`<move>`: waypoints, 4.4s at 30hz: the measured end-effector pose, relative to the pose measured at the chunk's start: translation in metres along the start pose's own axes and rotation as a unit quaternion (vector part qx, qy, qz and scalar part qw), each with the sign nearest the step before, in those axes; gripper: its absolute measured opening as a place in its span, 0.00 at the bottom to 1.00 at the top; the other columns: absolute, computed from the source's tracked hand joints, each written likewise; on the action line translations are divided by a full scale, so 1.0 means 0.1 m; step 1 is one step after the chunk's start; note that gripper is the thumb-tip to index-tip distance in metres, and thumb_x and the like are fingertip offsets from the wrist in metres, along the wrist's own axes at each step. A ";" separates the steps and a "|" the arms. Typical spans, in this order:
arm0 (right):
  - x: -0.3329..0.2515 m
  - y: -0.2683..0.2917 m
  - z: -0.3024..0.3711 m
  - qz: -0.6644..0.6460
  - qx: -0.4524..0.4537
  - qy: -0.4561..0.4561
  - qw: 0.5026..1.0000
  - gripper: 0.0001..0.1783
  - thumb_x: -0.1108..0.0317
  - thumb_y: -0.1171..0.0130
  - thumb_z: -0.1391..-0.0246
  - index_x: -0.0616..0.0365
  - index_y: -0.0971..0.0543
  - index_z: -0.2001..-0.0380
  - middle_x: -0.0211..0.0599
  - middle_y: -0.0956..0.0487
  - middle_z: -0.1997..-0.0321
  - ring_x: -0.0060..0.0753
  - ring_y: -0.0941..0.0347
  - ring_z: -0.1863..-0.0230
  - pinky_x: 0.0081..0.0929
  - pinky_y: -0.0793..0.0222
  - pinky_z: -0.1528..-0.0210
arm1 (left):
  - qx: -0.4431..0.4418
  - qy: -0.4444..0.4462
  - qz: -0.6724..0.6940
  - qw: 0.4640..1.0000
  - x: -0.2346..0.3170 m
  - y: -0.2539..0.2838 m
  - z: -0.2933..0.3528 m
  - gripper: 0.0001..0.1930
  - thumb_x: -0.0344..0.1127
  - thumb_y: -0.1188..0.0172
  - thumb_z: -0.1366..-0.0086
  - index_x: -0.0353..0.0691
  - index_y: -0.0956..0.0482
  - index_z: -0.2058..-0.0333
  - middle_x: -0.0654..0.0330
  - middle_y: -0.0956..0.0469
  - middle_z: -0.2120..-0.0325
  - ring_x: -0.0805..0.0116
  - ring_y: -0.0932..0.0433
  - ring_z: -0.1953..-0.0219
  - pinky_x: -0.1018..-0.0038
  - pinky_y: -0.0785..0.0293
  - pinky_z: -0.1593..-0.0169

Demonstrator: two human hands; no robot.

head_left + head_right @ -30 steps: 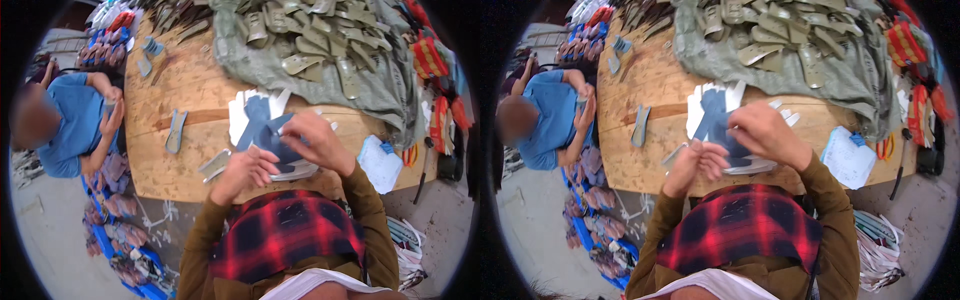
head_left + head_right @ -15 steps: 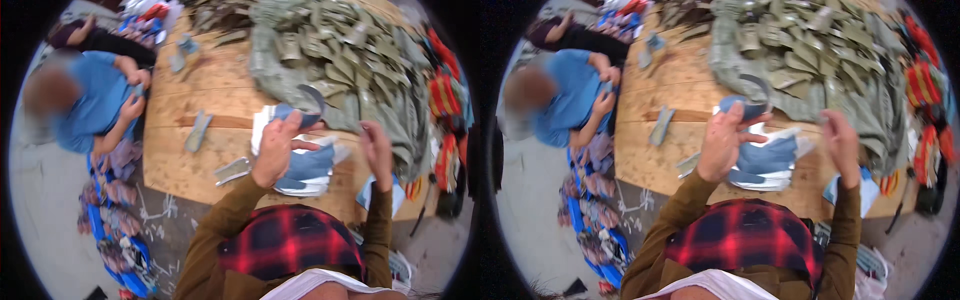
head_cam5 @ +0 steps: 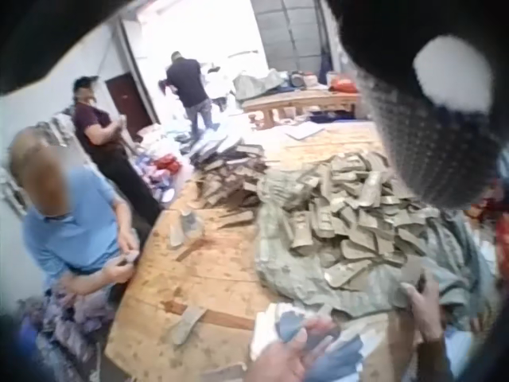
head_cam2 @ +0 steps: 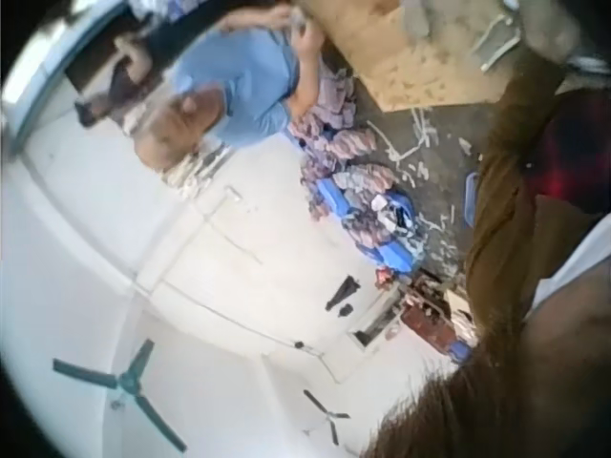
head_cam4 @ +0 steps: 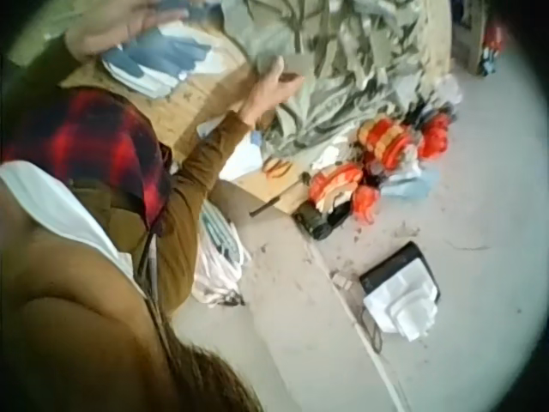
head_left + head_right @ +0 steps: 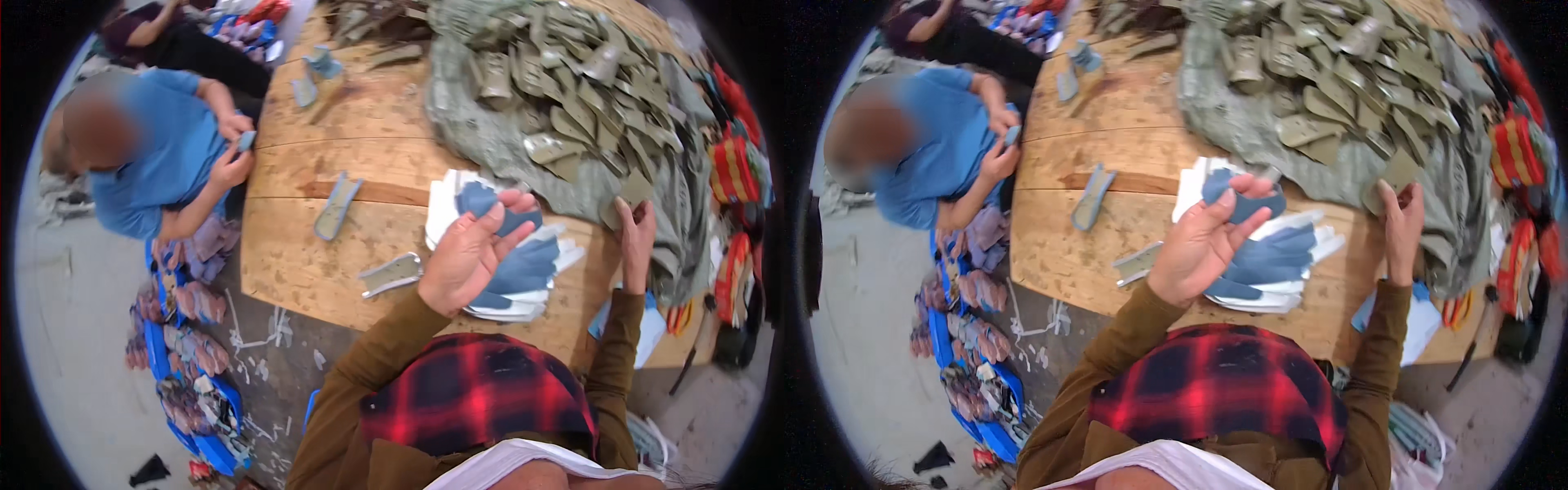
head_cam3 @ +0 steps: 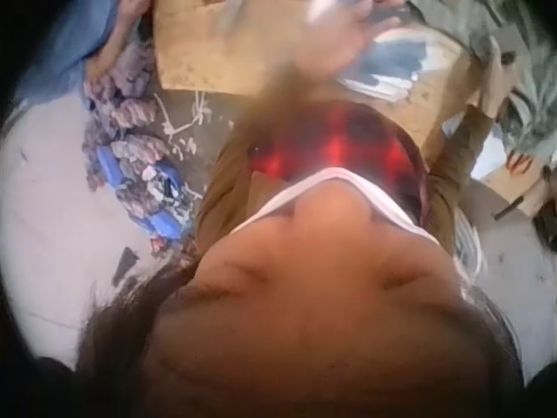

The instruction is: The person assembles sandals by hand at a wooden workbench. They pick up white foam insoles and blue rubber straps, aligning the straps with the insoles and securing them. The person handles the components one at a time, repeatedly folding and pressing the straps into place.

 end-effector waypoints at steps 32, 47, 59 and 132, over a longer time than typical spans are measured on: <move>-1.64 -0.29 0.99 -0.371 -0.100 0.096 0.918 0.17 0.75 0.43 0.40 0.62 0.32 0.49 0.37 0.22 0.58 0.26 0.24 0.62 0.25 0.25 0.65 | -0.057 0.059 0.242 0.967 -0.12 -0.22 -0.08 0.13 0.36 0.53 0.25 0.39 0.30 0.47 0.46 0.34 0.38 0.54 0.35 0.35 0.57 0.37 0.30; -1.77 -0.35 1.13 -0.199 -0.139 0.205 0.948 0.17 0.75 0.37 0.44 0.65 0.26 0.51 0.37 0.19 0.61 0.27 0.21 0.62 0.26 0.25 0.58 | -0.040 0.078 0.134 0.987 -0.31 -0.24 0.02 0.23 0.46 0.59 0.23 0.43 0.40 0.36 0.49 0.37 0.35 0.60 0.32 0.37 0.64 0.31 0.35; -1.91 -0.60 1.17 -0.022 -0.180 0.372 0.910 0.19 0.76 0.34 0.50 0.64 0.24 0.53 0.42 0.19 0.62 0.39 0.20 0.69 0.30 0.25 0.68 | -0.034 0.066 0.065 0.995 -0.31 -0.19 0.06 0.24 0.50 0.61 0.23 0.47 0.40 0.34 0.60 0.30 0.41 0.68 0.29 0.41 0.67 0.31 0.38; -1.72 -0.59 1.43 0.110 -0.105 0.504 0.850 0.18 0.71 0.38 0.56 0.60 0.26 0.59 0.33 0.28 0.68 0.32 0.28 0.71 0.30 0.30 0.69 | 0.001 -0.302 -0.609 0.734 0.24 -0.58 0.48 0.10 0.25 0.44 0.32 0.28 0.22 0.53 0.51 0.16 0.59 0.71 0.18 0.66 0.78 0.24 0.60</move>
Point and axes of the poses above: each hand's wrist, its own z-axis away from the middle knuckle, its own y-axis out of the back of the hand, x = y × z, the point moved 6 cm from there along -z, towards the middle knuckle
